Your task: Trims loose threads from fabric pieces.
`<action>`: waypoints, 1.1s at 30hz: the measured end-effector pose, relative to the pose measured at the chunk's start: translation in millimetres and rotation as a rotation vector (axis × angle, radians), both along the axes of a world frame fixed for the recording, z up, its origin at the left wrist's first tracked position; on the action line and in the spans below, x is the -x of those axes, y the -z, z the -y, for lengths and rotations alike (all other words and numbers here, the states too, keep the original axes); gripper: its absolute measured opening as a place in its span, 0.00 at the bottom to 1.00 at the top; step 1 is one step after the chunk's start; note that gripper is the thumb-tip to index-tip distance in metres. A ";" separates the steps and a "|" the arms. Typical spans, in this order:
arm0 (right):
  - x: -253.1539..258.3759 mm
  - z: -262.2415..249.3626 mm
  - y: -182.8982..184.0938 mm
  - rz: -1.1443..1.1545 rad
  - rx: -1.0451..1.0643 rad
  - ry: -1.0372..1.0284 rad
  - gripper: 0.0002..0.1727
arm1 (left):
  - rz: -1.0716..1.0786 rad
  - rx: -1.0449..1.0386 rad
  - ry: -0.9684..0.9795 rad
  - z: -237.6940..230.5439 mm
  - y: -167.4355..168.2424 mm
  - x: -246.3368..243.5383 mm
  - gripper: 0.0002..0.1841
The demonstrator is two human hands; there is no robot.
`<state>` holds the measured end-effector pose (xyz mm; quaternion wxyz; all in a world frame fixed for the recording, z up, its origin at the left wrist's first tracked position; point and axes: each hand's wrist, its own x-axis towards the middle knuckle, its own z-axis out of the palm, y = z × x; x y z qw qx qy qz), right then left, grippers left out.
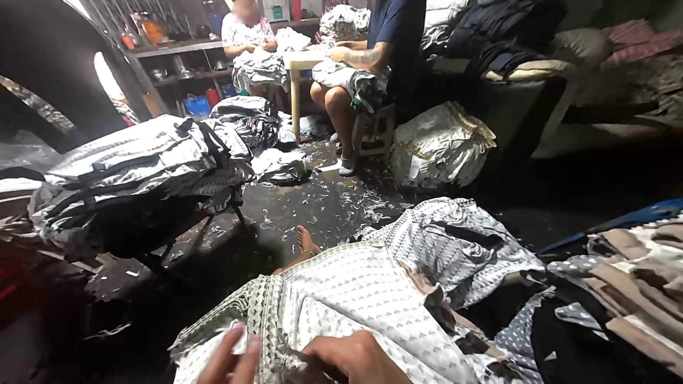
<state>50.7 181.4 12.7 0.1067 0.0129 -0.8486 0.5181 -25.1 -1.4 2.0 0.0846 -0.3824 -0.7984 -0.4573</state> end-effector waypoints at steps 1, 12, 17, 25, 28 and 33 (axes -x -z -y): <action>0.6 -2.0 1.5 0.001 0.019 -0.008 0.11 | 0.001 -0.022 0.031 -10.4 -0.3 -4.5 0.19; 5.6 -4.2 4.0 0.066 0.065 -0.044 0.09 | 0.264 -0.240 0.144 3.4 4.2 21.1 0.14; 3.7 -4.9 6.8 0.043 0.057 -0.049 0.09 | 0.330 -0.048 0.198 15.5 1.7 22.1 0.25; -2.6 -8.5 0.7 0.104 0.087 -0.069 0.12 | 0.071 -0.005 0.041 -12.5 -5.6 -8.0 0.08; -1.8 -5.9 -7.8 0.203 0.285 -0.085 0.14 | -0.023 -0.049 0.030 -20.8 -9.1 -15.0 0.08; 1.2 -14.1 -2.7 0.299 0.475 -0.138 0.07 | -0.102 -0.080 -0.008 -23.9 -3.5 -15.0 0.06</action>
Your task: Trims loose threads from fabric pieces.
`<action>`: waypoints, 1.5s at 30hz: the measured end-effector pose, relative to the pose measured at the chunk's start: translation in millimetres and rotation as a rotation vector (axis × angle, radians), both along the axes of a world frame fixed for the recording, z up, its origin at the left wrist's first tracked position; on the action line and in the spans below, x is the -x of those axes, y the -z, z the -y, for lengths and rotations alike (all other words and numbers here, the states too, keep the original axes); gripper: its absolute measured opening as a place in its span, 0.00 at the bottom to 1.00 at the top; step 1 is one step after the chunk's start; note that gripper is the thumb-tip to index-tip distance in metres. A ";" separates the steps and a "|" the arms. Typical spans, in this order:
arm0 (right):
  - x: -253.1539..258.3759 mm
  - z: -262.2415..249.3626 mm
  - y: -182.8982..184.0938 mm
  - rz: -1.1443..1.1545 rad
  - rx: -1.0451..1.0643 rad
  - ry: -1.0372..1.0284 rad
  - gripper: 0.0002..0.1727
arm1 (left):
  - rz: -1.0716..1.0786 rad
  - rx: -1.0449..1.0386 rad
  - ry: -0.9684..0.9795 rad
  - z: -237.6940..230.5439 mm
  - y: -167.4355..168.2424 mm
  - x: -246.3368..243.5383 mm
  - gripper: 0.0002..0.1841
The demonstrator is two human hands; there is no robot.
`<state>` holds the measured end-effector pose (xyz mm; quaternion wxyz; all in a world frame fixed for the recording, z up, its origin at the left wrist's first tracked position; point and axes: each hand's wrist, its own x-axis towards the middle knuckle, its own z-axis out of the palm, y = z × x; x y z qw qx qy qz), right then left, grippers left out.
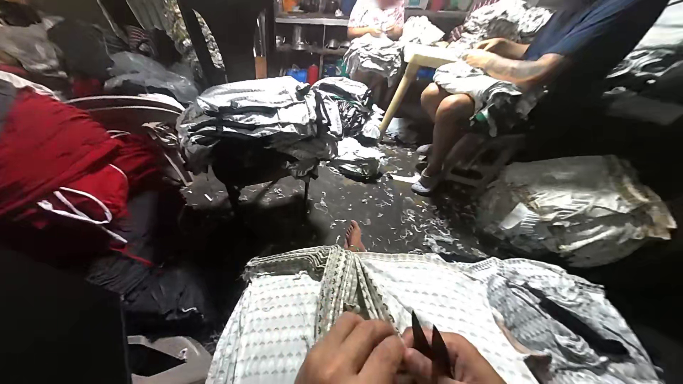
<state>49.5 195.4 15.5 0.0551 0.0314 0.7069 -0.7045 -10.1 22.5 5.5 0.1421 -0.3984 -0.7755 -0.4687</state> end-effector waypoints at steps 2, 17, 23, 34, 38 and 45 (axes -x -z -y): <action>-1.1 -3.7 0.0 0.045 0.051 0.010 0.07 | -0.027 0.005 -0.002 0.4 2.0 -1.1 0.05; -1.2 -4.7 9.2 0.100 0.443 0.290 0.04 | 0.222 -0.123 0.167 6.6 11.3 1.0 0.09; -4.2 -0.5 6.3 0.035 0.396 0.239 0.08 | 0.241 -0.157 0.134 -10.5 9.7 -0.3 0.18; -1.4 5.9 12.4 -0.126 0.173 0.197 0.07 | 0.338 -0.238 0.170 -2.8 13.5 4.5 0.11; -2.2 4.9 10.8 -0.109 0.201 0.195 0.06 | 0.480 -0.277 0.200 -4.3 10.1 0.4 0.12; -6.4 3.6 11.2 -0.083 0.228 0.208 0.04 | 0.515 -0.439 0.187 1.9 5.4 10.0 0.11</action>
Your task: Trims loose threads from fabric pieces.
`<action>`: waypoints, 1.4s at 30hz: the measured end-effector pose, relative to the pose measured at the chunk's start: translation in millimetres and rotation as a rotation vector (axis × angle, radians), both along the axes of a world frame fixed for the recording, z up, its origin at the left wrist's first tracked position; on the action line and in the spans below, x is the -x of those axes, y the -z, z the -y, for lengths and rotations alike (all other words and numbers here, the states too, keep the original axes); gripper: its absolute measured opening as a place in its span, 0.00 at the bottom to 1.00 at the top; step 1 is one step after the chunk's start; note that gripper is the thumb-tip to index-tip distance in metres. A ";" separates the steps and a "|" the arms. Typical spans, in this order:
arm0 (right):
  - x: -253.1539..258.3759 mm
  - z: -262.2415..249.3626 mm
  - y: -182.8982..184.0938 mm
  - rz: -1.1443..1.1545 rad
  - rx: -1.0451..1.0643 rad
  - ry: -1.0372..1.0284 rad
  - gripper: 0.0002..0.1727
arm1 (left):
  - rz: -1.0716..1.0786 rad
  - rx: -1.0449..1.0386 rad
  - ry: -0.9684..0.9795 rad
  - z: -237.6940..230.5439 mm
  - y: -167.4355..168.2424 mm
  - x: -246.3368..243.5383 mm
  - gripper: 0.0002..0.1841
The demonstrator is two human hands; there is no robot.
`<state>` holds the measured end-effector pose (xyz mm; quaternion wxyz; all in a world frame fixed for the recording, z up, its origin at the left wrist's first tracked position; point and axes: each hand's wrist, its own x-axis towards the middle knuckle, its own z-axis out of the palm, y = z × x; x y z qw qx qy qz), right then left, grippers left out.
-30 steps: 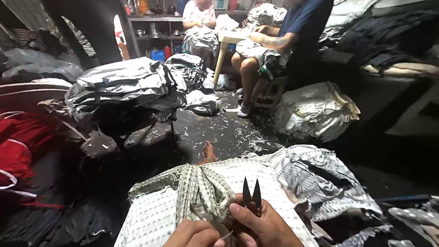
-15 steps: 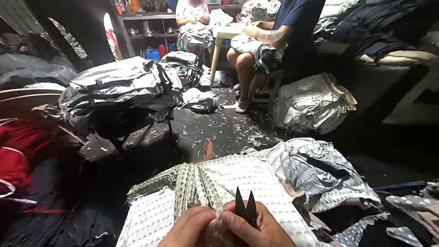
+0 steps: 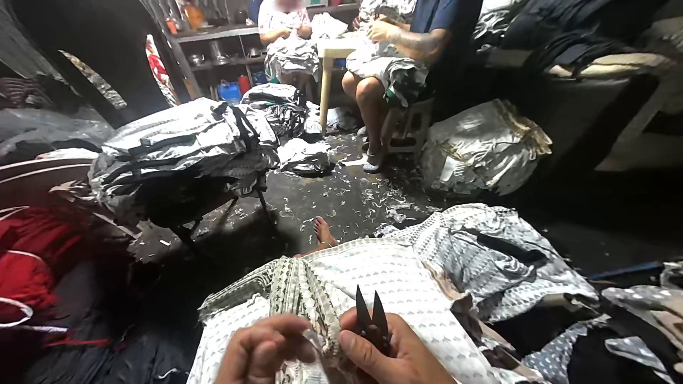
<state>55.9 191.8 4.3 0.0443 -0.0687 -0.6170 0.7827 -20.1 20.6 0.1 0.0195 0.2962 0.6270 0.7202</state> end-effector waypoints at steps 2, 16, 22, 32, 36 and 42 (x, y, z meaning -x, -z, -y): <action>0.1 1.5 -1.6 0.013 -0.005 0.004 0.05 | -0.100 0.153 -0.212 7.3 -2.5 4.3 0.19; 1.3 -10.4 5.3 0.038 0.121 -0.106 0.06 | -0.146 0.175 0.121 -10.6 16.2 2.5 0.10; 2.3 -13.8 5.3 0.067 0.200 -0.121 0.06 | -0.093 0.175 0.157 -19.0 15.0 -4.3 0.16; 1.2 -13.7 5.1 0.075 0.232 -0.140 0.04 | 0.009 0.032 0.139 -16.7 20.2 -2.0 0.06; 2.4 -13.3 4.7 0.079 0.234 -0.143 0.03 | -0.091 0.037 0.157 -20.7 28.9 2.0 0.02; 2.2 -1.8 -9.0 0.101 -0.061 0.099 0.04 | -0.018 0.063 0.072 -23.4 21.5 -10.6 0.02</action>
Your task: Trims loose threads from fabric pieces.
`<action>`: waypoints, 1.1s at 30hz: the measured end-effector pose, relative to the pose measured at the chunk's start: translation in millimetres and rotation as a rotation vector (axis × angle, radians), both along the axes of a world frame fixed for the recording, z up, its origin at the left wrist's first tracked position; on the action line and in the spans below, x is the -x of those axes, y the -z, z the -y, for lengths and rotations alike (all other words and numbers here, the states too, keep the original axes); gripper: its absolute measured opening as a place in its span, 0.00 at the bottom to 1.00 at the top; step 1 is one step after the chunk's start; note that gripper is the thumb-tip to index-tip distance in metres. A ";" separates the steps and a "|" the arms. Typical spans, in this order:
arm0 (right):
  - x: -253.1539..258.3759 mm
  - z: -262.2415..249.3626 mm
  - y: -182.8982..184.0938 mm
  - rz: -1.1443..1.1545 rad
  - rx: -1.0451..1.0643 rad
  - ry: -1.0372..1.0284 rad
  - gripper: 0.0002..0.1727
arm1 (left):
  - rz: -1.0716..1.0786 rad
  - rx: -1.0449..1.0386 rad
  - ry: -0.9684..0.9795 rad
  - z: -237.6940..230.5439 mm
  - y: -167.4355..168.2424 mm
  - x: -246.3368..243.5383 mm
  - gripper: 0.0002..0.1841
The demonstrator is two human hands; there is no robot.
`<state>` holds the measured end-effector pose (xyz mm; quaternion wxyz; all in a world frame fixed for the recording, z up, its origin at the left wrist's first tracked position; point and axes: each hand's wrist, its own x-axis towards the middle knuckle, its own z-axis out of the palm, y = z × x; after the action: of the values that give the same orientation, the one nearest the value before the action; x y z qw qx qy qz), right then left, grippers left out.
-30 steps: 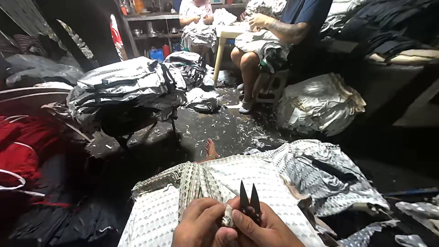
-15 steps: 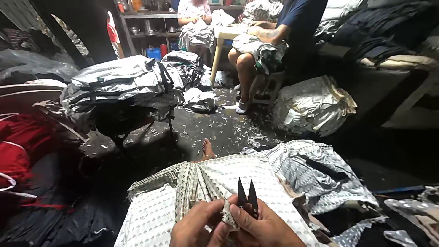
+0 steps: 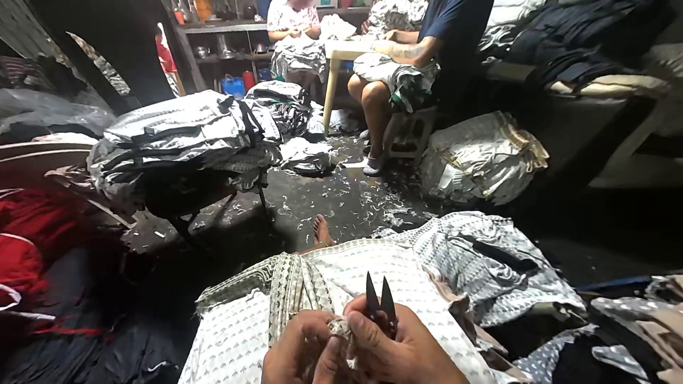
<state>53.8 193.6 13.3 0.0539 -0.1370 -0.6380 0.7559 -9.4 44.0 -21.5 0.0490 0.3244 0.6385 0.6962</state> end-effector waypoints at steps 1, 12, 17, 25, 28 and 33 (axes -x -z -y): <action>-0.9 2.0 -2.1 -0.026 -0.130 0.045 0.06 | 0.025 0.021 -0.024 1.2 -2.1 -1.7 0.03; -25.5 -0.7 -24.4 -0.134 -1.211 0.016 0.20 | 0.073 0.021 -0.133 1.3 -9.2 -7.2 0.41; -25.6 1.1 -21.9 -0.157 -1.357 0.078 0.20 | -0.097 0.096 -0.182 0.9 -2.3 -6.9 0.40; -20.0 -1.2 -6.3 -0.237 -1.484 0.135 0.16 | -0.141 0.151 -0.218 -1.3 -3.6 -8.4 0.39; -20.8 -2.1 -6.2 -0.222 -1.457 0.121 0.17 | -0.143 0.162 -0.220 -1.0 -3.2 -8.7 0.38; -21.0 -0.6 -7.2 -0.196 -1.415 0.096 0.19 | -0.121 0.174 -0.211 -0.3 -5.1 -9.8 0.38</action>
<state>74.7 194.2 20.5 0.2203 -0.0287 -0.9607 0.1663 0.4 44.3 -16.3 -0.0353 0.2913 0.7288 0.6186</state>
